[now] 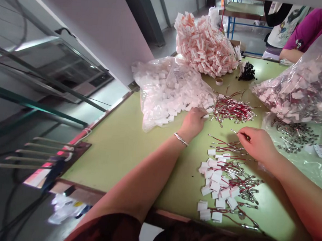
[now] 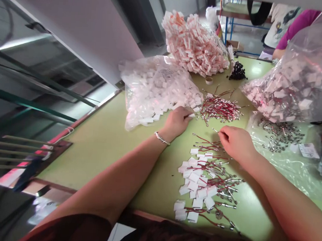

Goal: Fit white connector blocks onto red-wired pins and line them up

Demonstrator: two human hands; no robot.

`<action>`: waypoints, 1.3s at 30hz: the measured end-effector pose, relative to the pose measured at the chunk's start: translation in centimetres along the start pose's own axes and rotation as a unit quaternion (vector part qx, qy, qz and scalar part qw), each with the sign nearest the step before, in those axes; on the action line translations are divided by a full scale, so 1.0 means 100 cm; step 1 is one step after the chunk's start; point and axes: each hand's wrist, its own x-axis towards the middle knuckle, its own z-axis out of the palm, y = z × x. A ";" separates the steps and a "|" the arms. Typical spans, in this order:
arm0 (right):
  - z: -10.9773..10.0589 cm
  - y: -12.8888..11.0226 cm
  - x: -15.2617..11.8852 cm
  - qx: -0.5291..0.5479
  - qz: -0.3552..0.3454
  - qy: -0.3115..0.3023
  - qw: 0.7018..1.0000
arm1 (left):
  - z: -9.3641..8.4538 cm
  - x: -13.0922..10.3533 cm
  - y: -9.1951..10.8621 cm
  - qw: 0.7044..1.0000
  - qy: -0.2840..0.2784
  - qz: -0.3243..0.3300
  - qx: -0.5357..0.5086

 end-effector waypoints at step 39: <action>-0.006 -0.029 -0.005 0.392 0.192 -0.157 0.886 | -0.021 -0.039 0.072 0.871 -0.229 0.002 -0.435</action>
